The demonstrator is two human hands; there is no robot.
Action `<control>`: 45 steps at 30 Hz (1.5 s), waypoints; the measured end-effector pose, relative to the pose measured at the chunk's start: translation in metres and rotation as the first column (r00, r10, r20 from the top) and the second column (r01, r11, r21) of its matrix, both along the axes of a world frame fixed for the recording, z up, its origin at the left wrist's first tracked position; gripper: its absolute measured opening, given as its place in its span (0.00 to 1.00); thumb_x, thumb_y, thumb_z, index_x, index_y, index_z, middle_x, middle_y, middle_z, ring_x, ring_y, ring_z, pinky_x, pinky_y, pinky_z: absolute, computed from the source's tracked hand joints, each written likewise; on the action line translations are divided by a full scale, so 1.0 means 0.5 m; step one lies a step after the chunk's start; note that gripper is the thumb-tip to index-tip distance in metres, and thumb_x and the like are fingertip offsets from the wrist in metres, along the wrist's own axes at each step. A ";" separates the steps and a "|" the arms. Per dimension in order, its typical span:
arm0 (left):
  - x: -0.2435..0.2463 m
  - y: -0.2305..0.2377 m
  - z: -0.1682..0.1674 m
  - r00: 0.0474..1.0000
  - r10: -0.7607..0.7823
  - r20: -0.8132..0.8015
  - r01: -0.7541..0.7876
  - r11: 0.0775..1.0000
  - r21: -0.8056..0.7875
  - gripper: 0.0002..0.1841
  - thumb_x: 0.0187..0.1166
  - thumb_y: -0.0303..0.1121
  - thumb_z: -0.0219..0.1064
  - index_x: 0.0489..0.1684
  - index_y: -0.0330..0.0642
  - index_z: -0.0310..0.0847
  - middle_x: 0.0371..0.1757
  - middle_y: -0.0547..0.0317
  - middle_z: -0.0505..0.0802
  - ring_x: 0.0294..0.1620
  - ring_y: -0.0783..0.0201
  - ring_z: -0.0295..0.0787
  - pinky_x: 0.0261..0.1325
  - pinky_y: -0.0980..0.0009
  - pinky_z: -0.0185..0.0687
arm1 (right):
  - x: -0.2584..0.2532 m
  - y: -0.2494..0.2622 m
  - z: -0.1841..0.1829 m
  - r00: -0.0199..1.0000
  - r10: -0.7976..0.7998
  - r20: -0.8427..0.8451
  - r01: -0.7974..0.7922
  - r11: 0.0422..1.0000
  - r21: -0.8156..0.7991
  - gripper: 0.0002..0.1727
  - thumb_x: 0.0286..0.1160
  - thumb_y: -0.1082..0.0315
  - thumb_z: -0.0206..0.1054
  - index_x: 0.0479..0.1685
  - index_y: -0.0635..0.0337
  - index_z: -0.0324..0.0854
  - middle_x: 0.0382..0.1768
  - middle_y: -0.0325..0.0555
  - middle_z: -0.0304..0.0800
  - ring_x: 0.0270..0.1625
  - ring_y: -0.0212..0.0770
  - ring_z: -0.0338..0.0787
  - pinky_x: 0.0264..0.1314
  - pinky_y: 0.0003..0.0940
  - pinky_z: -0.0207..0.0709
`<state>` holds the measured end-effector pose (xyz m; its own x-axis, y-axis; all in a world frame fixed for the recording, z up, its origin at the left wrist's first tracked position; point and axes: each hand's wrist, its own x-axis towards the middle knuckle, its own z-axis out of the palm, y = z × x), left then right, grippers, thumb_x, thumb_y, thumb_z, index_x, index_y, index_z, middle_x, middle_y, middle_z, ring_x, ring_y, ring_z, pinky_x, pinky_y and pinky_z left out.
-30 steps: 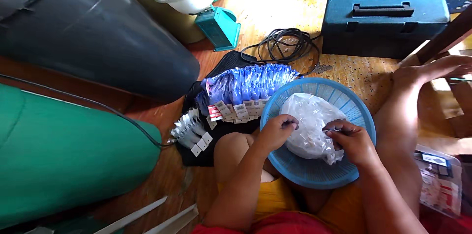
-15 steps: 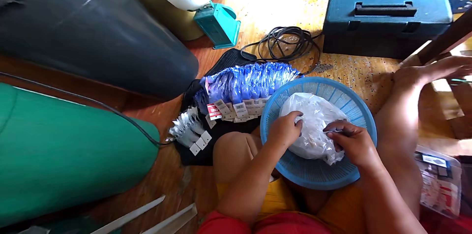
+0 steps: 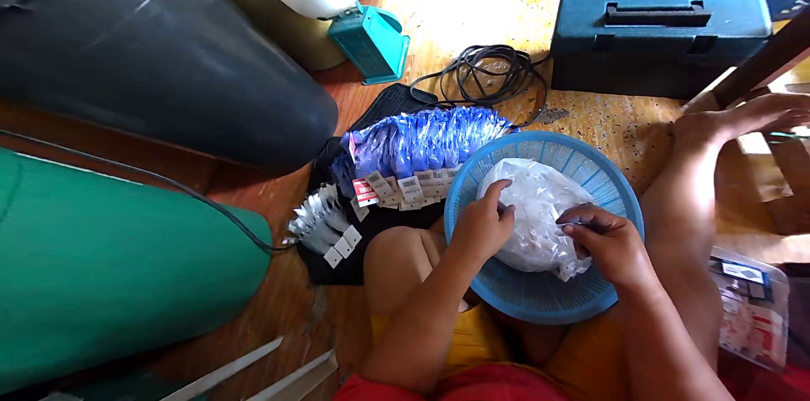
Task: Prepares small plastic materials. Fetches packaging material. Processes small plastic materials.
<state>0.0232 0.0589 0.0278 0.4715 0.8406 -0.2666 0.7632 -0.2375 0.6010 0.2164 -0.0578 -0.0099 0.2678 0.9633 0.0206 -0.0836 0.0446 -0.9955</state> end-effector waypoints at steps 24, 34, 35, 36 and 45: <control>0.026 -0.038 0.027 0.869 -0.125 0.479 0.178 0.982 -0.068 0.13 0.85 0.29 0.62 0.58 0.35 0.90 0.52 0.53 0.96 0.51 0.71 0.92 0.62 0.74 0.85 | -0.028 -0.004 0.011 0.956 0.225 0.185 -0.255 0.955 0.154 0.05 0.73 0.74 0.71 0.42 0.60 0.92 0.47 0.37 0.92 0.36 0.21 0.87 0.34 0.17 0.83; 0.012 -0.046 0.027 0.821 -0.141 0.553 0.071 0.987 0.146 0.13 0.80 0.24 0.61 0.51 0.31 0.91 0.50 0.47 0.95 0.51 0.69 0.92 0.59 0.75 0.86 | -0.027 -0.003 0.014 0.967 0.180 0.178 -0.187 0.982 0.027 0.06 0.72 0.73 0.71 0.41 0.57 0.92 0.45 0.34 0.91 0.28 0.20 0.84 0.27 0.16 0.80; 0.011 -0.046 0.027 0.809 -0.167 0.563 0.088 0.982 0.165 0.14 0.77 0.22 0.59 0.52 0.29 0.90 0.51 0.46 0.94 0.52 0.67 0.92 0.59 0.74 0.87 | -0.028 -0.003 0.015 0.968 0.176 0.180 -0.183 0.983 0.024 0.06 0.72 0.73 0.71 0.41 0.57 0.92 0.45 0.35 0.91 0.28 0.20 0.84 0.26 0.16 0.80; 0.009 -0.047 0.028 0.796 -0.188 0.576 0.108 0.979 0.171 0.17 0.73 0.22 0.58 0.53 0.28 0.90 0.53 0.45 0.94 0.53 0.65 0.92 0.59 0.71 0.87 | -0.028 -0.003 0.015 0.969 0.173 0.178 -0.179 0.984 0.022 0.06 0.72 0.73 0.71 0.41 0.57 0.92 0.45 0.35 0.91 0.28 0.20 0.84 0.26 0.17 0.80; 0.024 -0.053 0.035 0.803 -0.185 0.567 0.036 0.964 0.263 0.10 0.81 0.29 0.66 0.47 0.35 0.94 0.43 0.52 0.97 0.44 0.71 0.94 0.54 0.76 0.89 | -0.044 -0.005 0.028 0.964 0.095 0.249 -0.111 0.993 0.049 0.06 0.71 0.73 0.71 0.42 0.59 0.92 0.55 0.43 0.89 0.32 0.21 0.86 0.30 0.16 0.83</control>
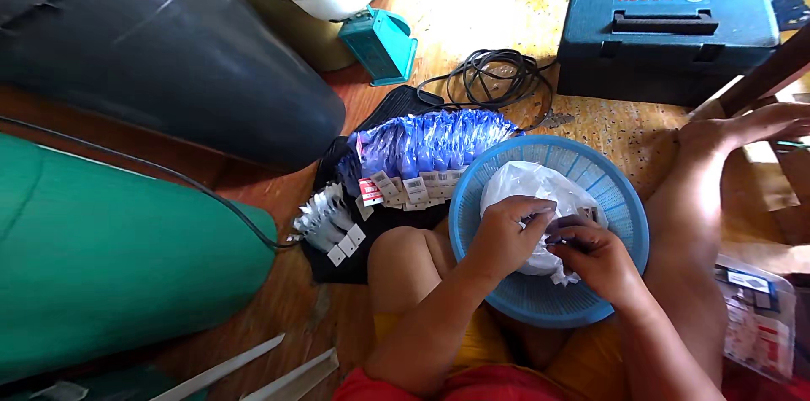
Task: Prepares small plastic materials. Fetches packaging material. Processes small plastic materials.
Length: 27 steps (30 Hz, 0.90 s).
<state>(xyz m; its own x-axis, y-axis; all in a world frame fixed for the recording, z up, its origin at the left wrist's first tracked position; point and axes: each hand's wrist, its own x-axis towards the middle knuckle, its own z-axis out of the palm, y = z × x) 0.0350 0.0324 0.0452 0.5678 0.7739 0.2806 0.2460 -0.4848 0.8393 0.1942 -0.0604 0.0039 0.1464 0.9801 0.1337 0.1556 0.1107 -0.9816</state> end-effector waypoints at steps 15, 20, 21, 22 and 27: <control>0.003 -0.007 -0.002 0.958 0.112 0.265 -0.069 0.984 -0.164 0.24 0.74 0.21 0.72 0.70 0.27 0.77 0.43 0.55 0.98 0.42 0.69 0.96 0.52 0.73 0.92 | -0.014 0.005 -0.007 0.999 -0.036 -0.016 0.037 0.998 0.060 0.06 0.72 0.76 0.70 0.40 0.62 0.92 0.48 0.42 0.90 0.30 0.22 0.86 0.29 0.16 0.84; 0.001 -0.008 -0.002 0.950 0.117 0.289 -0.046 0.969 -0.241 0.29 0.74 0.21 0.72 0.77 0.29 0.71 0.42 0.54 0.98 0.42 0.68 0.96 0.52 0.72 0.91 | -0.015 0.006 -0.010 0.999 -0.037 -0.008 0.038 0.998 0.047 0.06 0.72 0.76 0.70 0.41 0.62 0.92 0.48 0.42 0.91 0.29 0.22 0.86 0.29 0.16 0.84; 0.001 -0.008 -0.001 0.949 0.118 0.294 -0.043 0.968 -0.248 0.29 0.74 0.21 0.71 0.78 0.29 0.70 0.42 0.54 0.98 0.42 0.67 0.96 0.53 0.72 0.91 | -0.016 0.006 -0.010 0.999 -0.041 -0.008 0.041 0.998 0.047 0.06 0.73 0.75 0.70 0.41 0.62 0.92 0.49 0.42 0.91 0.30 0.22 0.86 0.29 0.17 0.84; 0.001 -0.009 -0.001 0.948 0.117 0.297 -0.041 0.967 -0.251 0.30 0.74 0.21 0.71 0.78 0.29 0.69 0.42 0.54 0.98 0.42 0.67 0.96 0.53 0.72 0.91 | -0.015 0.006 -0.009 0.999 -0.050 -0.010 0.050 0.998 0.049 0.06 0.73 0.75 0.70 0.41 0.62 0.92 0.50 0.43 0.90 0.31 0.23 0.87 0.30 0.17 0.85; 0.002 -0.015 0.008 0.950 0.096 0.296 -0.028 0.974 -0.226 0.30 0.74 0.20 0.71 0.78 0.27 0.68 0.43 0.54 0.98 0.44 0.67 0.96 0.54 0.72 0.91 | 0.004 -0.004 0.002 0.995 -0.074 -0.071 0.083 0.988 0.129 0.04 0.71 0.70 0.74 0.39 0.55 0.94 0.64 0.45 0.85 0.41 0.23 0.88 0.38 0.17 0.86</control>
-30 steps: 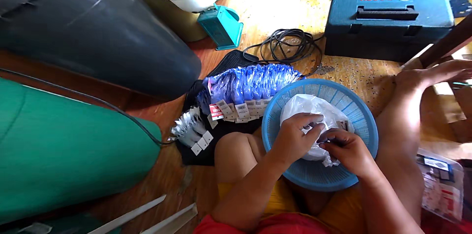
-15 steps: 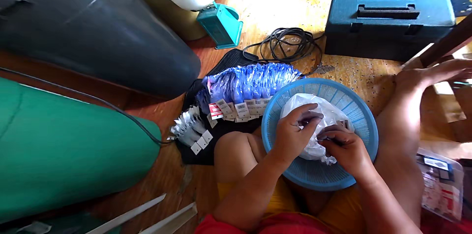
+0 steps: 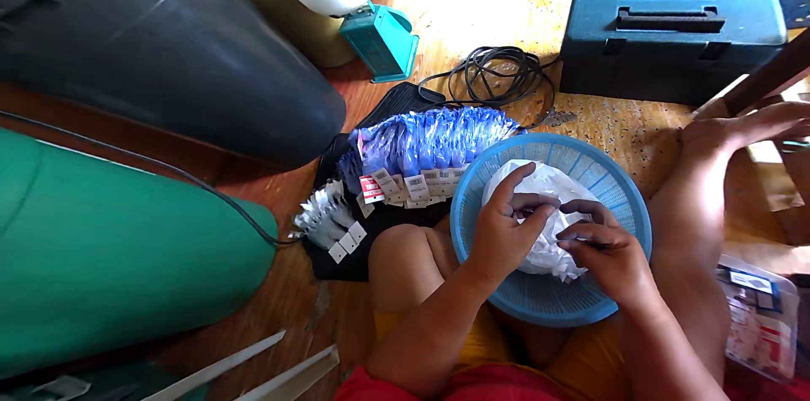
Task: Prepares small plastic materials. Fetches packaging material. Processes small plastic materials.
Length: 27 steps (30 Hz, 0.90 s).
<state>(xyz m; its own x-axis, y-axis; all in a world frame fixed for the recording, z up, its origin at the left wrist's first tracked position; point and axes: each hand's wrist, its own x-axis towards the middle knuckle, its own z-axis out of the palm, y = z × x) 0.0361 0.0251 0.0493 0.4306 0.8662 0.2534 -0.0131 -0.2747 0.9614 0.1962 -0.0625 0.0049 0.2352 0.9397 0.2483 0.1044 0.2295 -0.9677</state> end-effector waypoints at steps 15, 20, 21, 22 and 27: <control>0.017 -0.038 0.023 0.988 -0.135 -0.070 0.148 0.955 0.256 0.27 0.71 0.18 0.70 0.70 0.15 0.72 0.43 0.47 0.96 0.44 0.65 0.95 0.54 0.71 0.91 | -0.009 -0.009 0.048 0.995 -0.066 -0.081 0.090 0.938 0.336 0.05 0.76 0.64 0.74 0.43 0.47 0.94 0.53 0.31 0.92 0.59 0.29 0.88 0.65 0.26 0.82; 0.021 -0.037 0.022 0.989 -0.137 -0.059 0.148 0.954 0.260 0.26 0.75 0.20 0.69 0.70 0.14 0.70 0.44 0.47 0.97 0.45 0.65 0.96 0.56 0.70 0.91 | -0.001 -0.012 0.045 0.987 -0.030 -0.156 0.079 0.945 0.319 0.05 0.75 0.64 0.75 0.43 0.47 0.95 0.54 0.33 0.90 0.58 0.28 0.87 0.62 0.24 0.83; 0.022 -0.036 0.023 0.991 -0.125 -0.046 0.133 0.955 0.267 0.26 0.75 0.20 0.70 0.70 0.15 0.70 0.43 0.47 0.97 0.45 0.65 0.96 0.56 0.69 0.92 | 0.002 -0.014 0.046 0.987 -0.006 -0.163 0.057 0.948 0.312 0.04 0.74 0.63 0.76 0.43 0.45 0.95 0.57 0.33 0.89 0.59 0.28 0.86 0.63 0.25 0.82; 0.023 -0.035 0.025 0.993 -0.111 -0.031 0.115 0.953 0.279 0.26 0.75 0.20 0.70 0.71 0.15 0.70 0.43 0.48 0.97 0.45 0.65 0.96 0.56 0.69 0.92 | 0.005 -0.017 0.048 0.986 0.014 -0.169 0.038 0.951 0.305 0.04 0.73 0.61 0.77 0.42 0.43 0.95 0.60 0.33 0.88 0.61 0.29 0.85 0.65 0.26 0.81; 0.027 -0.034 0.034 0.994 -0.107 0.035 0.089 0.935 0.343 0.27 0.75 0.19 0.70 0.72 0.17 0.68 0.43 0.48 0.97 0.45 0.65 0.96 0.57 0.68 0.91 | 0.005 -0.023 0.057 0.976 0.077 -0.201 -0.009 0.948 0.318 0.03 0.71 0.57 0.78 0.38 0.39 0.95 0.68 0.33 0.85 0.73 0.35 0.81 0.78 0.35 0.76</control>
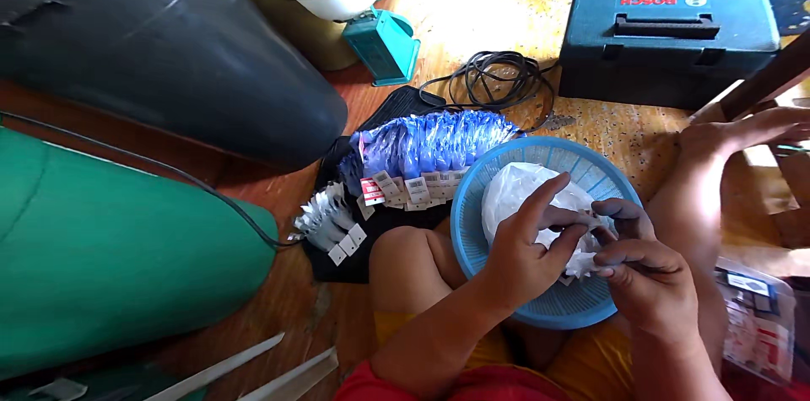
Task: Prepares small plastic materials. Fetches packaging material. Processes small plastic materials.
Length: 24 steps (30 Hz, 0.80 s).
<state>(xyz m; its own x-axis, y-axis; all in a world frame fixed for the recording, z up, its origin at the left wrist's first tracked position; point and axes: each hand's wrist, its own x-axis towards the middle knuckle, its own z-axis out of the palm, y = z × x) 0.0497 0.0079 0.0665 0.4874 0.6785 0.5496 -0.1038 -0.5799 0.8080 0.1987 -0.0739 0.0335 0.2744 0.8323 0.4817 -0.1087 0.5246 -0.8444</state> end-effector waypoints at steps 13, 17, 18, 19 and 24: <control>0.012 -0.014 -0.030 1.000 -0.022 -0.001 0.022 1.000 0.008 0.23 0.72 0.15 0.67 0.66 0.11 0.72 0.45 0.41 0.96 0.48 0.61 0.97 0.60 0.67 0.91 | -0.033 0.025 -0.019 0.959 -0.097 -0.267 0.081 0.994 -0.072 0.04 0.72 0.63 0.77 0.37 0.50 0.95 0.49 0.35 0.92 0.55 0.29 0.89 0.59 0.26 0.85; 0.011 -0.013 -0.038 0.999 -0.005 -0.040 0.007 0.998 0.056 0.24 0.72 0.16 0.68 0.67 0.11 0.72 0.44 0.41 0.96 0.48 0.60 0.97 0.62 0.67 0.90 | -0.035 0.028 -0.023 0.951 -0.131 -0.280 0.111 0.990 -0.084 0.04 0.73 0.65 0.76 0.40 0.52 0.94 0.48 0.36 0.93 0.53 0.30 0.90 0.58 0.26 0.86; 0.011 -0.012 -0.040 0.999 0.000 -0.049 0.003 0.997 0.075 0.24 0.72 0.17 0.68 0.67 0.11 0.72 0.44 0.42 0.96 0.49 0.60 0.97 0.62 0.66 0.90 | -0.035 0.029 -0.023 0.947 -0.135 -0.291 0.112 0.989 -0.093 0.05 0.72 0.65 0.76 0.42 0.52 0.94 0.48 0.36 0.93 0.52 0.30 0.90 0.57 0.27 0.86; 0.010 -0.010 -0.042 0.999 0.004 -0.054 0.001 0.996 0.092 0.24 0.72 0.17 0.68 0.67 0.12 0.73 0.44 0.42 0.97 0.49 0.59 0.97 0.63 0.66 0.89 | -0.035 0.029 -0.023 0.943 -0.130 -0.307 0.102 0.989 -0.106 0.08 0.72 0.66 0.77 0.47 0.53 0.92 0.48 0.37 0.93 0.52 0.30 0.91 0.58 0.28 0.87; 0.003 -0.002 -0.053 0.997 -0.005 -0.080 0.014 0.994 0.107 0.24 0.73 0.18 0.68 0.68 0.16 0.74 0.45 0.43 0.96 0.51 0.59 0.96 0.62 0.65 0.89 | -0.021 0.024 -0.033 0.966 -0.079 -0.247 0.036 0.984 -0.175 0.09 0.72 0.63 0.77 0.47 0.54 0.93 0.53 0.39 0.93 0.55 0.32 0.90 0.60 0.28 0.87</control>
<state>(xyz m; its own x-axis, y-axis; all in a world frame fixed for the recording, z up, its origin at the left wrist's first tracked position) 0.0513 0.0068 0.0401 0.5388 0.6125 0.5785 -0.0476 -0.6634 0.7467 0.1884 -0.0619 0.0171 0.4190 0.8742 0.2454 -0.3033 0.3895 -0.8696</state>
